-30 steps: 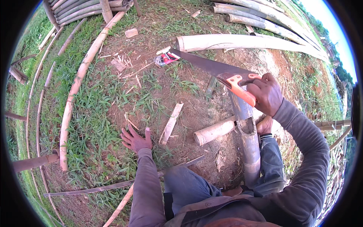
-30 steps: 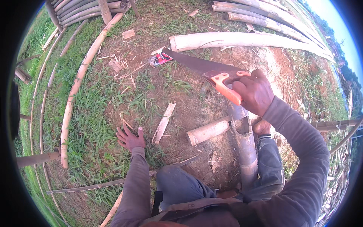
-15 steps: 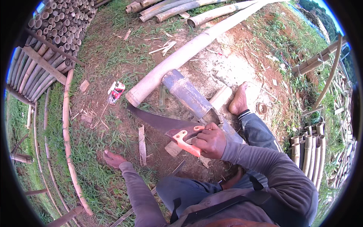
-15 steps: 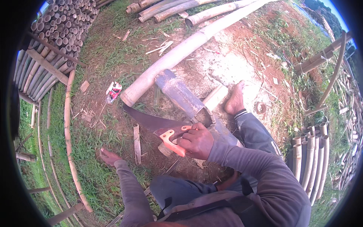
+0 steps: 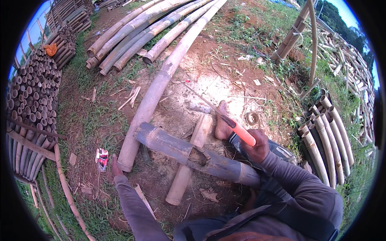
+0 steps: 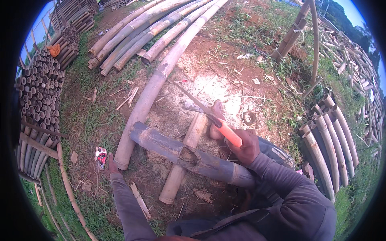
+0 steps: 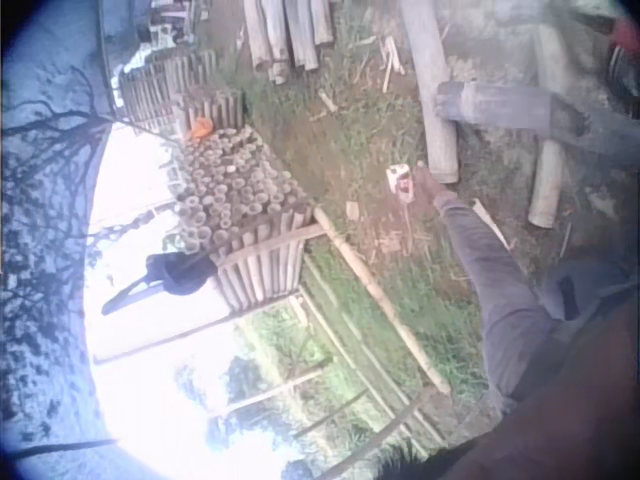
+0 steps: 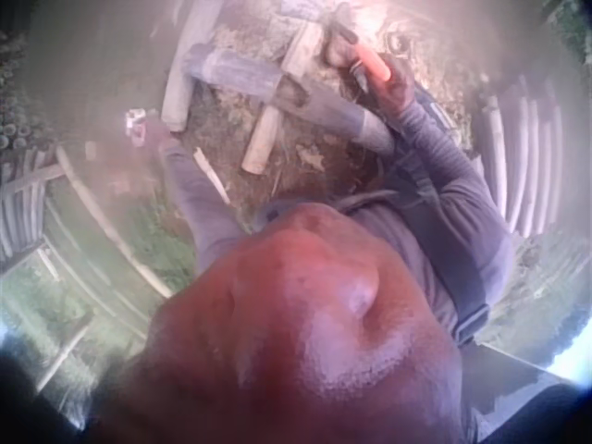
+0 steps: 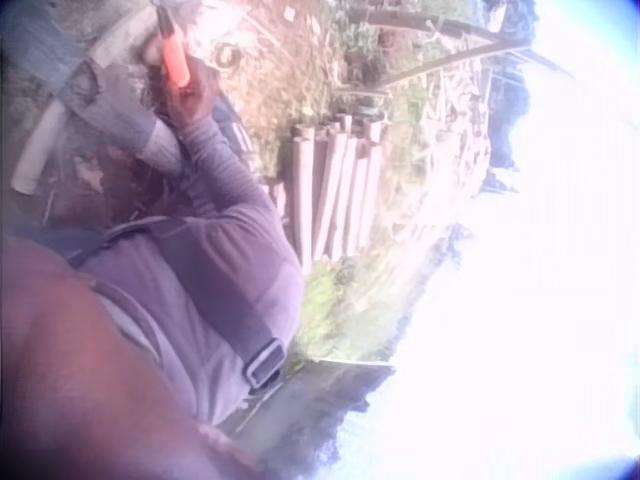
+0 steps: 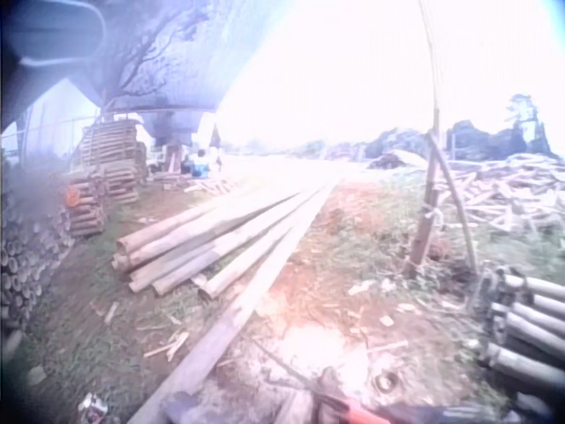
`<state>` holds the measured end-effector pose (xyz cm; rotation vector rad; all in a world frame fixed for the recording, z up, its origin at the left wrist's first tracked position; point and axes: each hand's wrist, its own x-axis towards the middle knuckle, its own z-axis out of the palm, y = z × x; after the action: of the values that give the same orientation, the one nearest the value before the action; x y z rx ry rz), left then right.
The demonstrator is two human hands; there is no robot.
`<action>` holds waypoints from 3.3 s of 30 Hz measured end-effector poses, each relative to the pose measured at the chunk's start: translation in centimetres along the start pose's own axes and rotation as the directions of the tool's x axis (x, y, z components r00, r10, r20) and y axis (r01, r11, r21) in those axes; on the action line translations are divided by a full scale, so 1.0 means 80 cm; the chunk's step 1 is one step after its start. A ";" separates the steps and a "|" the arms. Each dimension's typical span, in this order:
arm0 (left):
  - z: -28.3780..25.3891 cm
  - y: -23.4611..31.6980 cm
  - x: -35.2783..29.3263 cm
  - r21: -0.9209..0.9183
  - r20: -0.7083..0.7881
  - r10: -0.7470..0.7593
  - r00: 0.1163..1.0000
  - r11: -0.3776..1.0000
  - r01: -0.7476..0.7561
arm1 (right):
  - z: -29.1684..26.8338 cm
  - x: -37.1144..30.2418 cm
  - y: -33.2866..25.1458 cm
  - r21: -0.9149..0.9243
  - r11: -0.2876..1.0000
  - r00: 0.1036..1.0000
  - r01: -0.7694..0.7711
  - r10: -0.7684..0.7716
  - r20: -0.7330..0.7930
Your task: The person sits on the ground and uses a hand saw to cut a long bamboo pole into shorter sections. They position the bamboo between their legs, saw through it, and then move the cut pieces aside.
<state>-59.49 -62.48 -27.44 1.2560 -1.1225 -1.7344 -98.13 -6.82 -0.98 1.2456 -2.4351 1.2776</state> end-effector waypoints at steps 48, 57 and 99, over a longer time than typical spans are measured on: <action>0.296 0.129 -0.362 0.870 0.493 -0.269 0.827 0.171 -0.463 | -0.100 -0.104 0.255 -0.759 0.486 0.637 -0.434 0.761 0.124; 0.355 0.111 -0.468 0.864 0.476 -0.223 0.850 -0.061 -0.500 | -0.099 -0.111 0.221 -0.542 0.722 0.806 -0.430 0.577 0.129; 0.397 0.150 -0.578 0.724 0.561 -0.412 0.718 0.665 -0.184 | 0.032 -0.334 -0.212 -0.084 -0.133 -0.051 -0.988 -0.232 0.971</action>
<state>-76.48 -17.89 4.40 1.1143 -2.4656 -1.9849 -67.91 2.46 -3.88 0.2405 -2.9664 4.2254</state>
